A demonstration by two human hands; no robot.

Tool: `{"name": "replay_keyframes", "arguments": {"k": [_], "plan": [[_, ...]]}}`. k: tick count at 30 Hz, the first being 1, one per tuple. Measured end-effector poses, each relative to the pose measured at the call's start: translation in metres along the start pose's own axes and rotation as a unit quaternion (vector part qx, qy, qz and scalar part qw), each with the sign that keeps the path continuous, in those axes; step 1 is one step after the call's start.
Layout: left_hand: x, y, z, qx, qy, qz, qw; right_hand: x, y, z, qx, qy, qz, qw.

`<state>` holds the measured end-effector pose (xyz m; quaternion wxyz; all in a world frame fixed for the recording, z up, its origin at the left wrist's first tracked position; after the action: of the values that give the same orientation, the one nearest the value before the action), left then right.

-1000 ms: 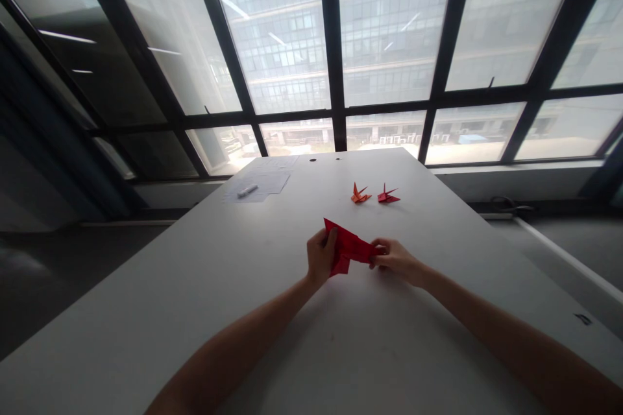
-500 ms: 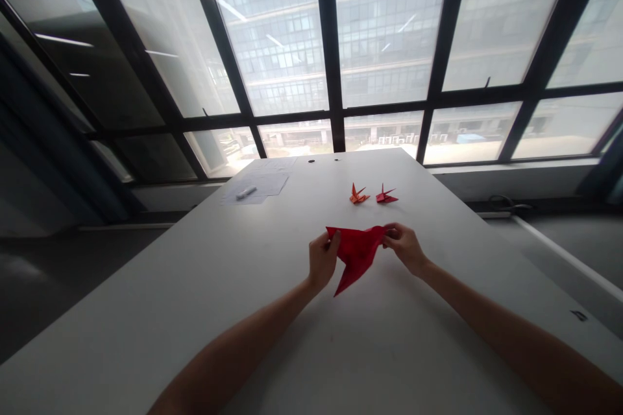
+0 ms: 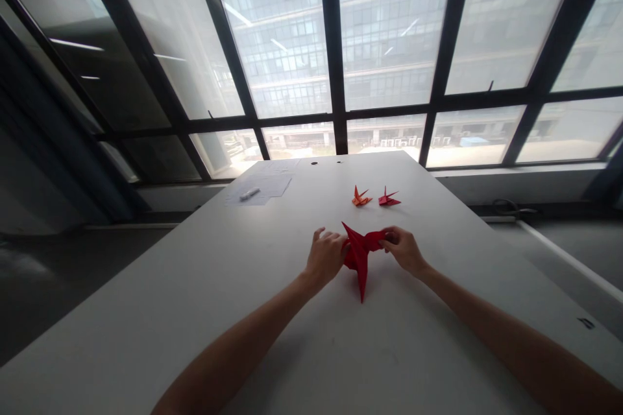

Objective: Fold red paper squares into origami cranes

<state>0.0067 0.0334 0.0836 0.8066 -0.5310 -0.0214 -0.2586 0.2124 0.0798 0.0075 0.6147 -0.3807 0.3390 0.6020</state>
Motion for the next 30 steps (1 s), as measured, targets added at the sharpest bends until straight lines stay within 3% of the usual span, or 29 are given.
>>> {"name": "replay_keyframes", "arguments": {"k": [3, 5, 9, 11, 15, 17, 20, 25, 27, 30], "plan": [[-0.01, 0.007, 0.003, -0.067, -0.049, 0.006, 0.997, 0.001, 0.007, -0.001, -0.021, -0.001, -0.007, 1.0], [-0.021, 0.012, 0.005, -0.092, -0.095, -0.012, 0.991, -0.007, 0.005, -0.001, 0.002, -0.028, -0.056, 0.998], [-0.034, 0.013, 0.006, -0.07, -0.158, -0.042, 0.984, -0.058, 0.003, -0.011, 0.081, -0.182, -0.218, 0.955], [-0.033, 0.01, 0.005, -0.048, -0.167, -0.046, 0.984, -0.082, 0.02, -0.02, 0.033, -0.234, -0.243, 0.941], [-0.023, 0.007, 0.002, -0.036, -0.154, -0.053, 0.986, -0.1, 0.054, -0.036, -0.055, -0.207, -0.324, 0.921], [-0.022, 0.006, 0.002, -0.029, -0.154, -0.069, 0.985, -0.097, 0.06, -0.038, -0.056, -0.183, -0.352, 0.916], [-0.031, 0.006, 0.007, -0.002, -0.165, -0.123, 0.979, -0.078, 0.055, -0.024, -0.04, -0.113, -0.334, 0.935], [-0.063, 0.013, 0.018, 0.018, -0.219, -0.25, 0.943, -0.045, 0.031, 0.023, 0.065, -0.052, -0.153, 0.985], [-0.075, 0.02, 0.018, -0.013, -0.256, -0.313, 0.915, -0.035, 0.027, 0.037, 0.106, -0.048, -0.1, 0.988], [-0.084, 0.037, 0.015, -0.127, -0.308, -0.442, 0.833, -0.025, 0.03, 0.047, 0.147, -0.048, -0.05, 0.987]]}}
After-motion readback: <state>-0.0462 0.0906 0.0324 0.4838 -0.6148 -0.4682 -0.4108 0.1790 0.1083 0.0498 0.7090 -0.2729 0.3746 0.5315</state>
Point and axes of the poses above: each hand's wrist, its own z-axis towards the middle knuckle, its own y-axis out of the palm, x = y × z, the point moved 7 cm from there along z, towards the middle knuckle, and after that the axes turned 10 degrees about -y, right-handed, at the moved point
